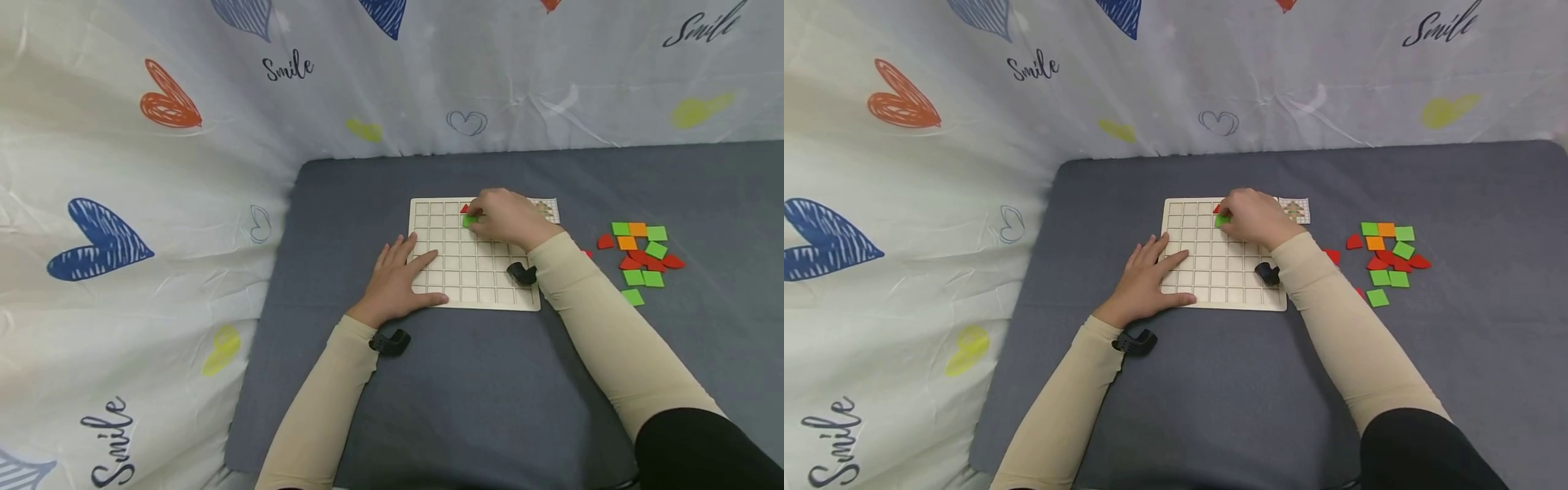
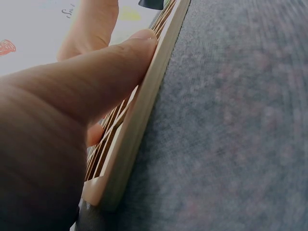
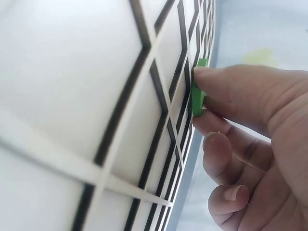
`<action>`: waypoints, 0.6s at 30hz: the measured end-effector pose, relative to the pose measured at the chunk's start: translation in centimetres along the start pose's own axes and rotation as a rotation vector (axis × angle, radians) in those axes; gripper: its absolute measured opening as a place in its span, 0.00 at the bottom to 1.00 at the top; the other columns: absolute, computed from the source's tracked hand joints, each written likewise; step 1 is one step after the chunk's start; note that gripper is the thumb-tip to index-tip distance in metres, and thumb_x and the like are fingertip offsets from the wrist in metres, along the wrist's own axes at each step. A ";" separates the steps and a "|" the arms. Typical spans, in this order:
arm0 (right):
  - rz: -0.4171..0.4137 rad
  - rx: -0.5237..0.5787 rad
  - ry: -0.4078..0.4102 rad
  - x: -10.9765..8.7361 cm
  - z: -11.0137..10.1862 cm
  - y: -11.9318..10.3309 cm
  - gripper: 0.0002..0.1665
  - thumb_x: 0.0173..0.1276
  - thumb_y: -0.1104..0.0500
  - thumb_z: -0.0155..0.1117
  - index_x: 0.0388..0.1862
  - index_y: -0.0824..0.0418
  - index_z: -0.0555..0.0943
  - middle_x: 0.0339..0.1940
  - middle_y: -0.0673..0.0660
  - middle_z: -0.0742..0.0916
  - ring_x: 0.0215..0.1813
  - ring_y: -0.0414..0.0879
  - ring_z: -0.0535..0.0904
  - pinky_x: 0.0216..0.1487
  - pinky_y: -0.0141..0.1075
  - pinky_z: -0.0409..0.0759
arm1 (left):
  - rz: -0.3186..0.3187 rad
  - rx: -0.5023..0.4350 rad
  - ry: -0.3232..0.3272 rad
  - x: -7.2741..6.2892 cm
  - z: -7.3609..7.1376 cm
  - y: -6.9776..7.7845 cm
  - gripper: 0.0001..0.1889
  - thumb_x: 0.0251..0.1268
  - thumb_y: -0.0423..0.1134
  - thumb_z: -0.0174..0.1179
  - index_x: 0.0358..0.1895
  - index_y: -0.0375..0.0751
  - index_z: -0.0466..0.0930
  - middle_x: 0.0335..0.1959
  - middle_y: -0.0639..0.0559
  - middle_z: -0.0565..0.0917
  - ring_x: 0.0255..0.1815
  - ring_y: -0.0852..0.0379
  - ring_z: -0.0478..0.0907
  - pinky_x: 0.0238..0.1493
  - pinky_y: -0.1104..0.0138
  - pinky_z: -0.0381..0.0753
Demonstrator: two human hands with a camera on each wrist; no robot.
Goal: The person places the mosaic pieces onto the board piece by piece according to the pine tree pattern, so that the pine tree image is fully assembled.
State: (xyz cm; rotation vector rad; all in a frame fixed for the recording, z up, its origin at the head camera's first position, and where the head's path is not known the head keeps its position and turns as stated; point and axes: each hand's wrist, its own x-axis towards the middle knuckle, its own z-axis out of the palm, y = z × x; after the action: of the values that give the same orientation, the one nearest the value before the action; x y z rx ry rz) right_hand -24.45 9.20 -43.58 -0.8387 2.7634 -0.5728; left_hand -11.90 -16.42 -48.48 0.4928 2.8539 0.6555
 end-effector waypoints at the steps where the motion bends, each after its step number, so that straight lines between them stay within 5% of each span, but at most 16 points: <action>1: -0.007 -0.004 0.003 0.0 0.0 -0.1 0.15 0.72 0.58 0.68 0.54 0.61 0.90 0.50 0.60 0.88 0.52 0.57 0.84 0.54 0.54 0.83 | -0.001 0.001 -0.001 0.0 0.0 0.0 0.49 0.59 0.75 0.66 0.82 0.63 0.64 0.89 0.50 0.43 0.89 0.48 0.34 0.86 0.52 0.30; 18: -0.012 0.033 -0.022 0.6 0.2 -0.3 0.16 0.74 0.61 0.69 0.58 0.63 0.89 0.50 0.60 0.86 0.52 0.58 0.83 0.55 0.53 0.82 | 0.001 0.002 0.010 0.0 0.0 0.1 0.49 0.58 0.74 0.67 0.82 0.63 0.64 0.89 0.50 0.44 0.89 0.48 0.34 0.86 0.53 0.30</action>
State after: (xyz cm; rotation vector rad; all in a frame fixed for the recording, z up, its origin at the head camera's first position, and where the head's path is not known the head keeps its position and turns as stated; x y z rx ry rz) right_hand -24.73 8.61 -43.64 -0.8499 2.7236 -0.6064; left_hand -11.90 -16.38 -48.43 0.4922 2.8641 0.6579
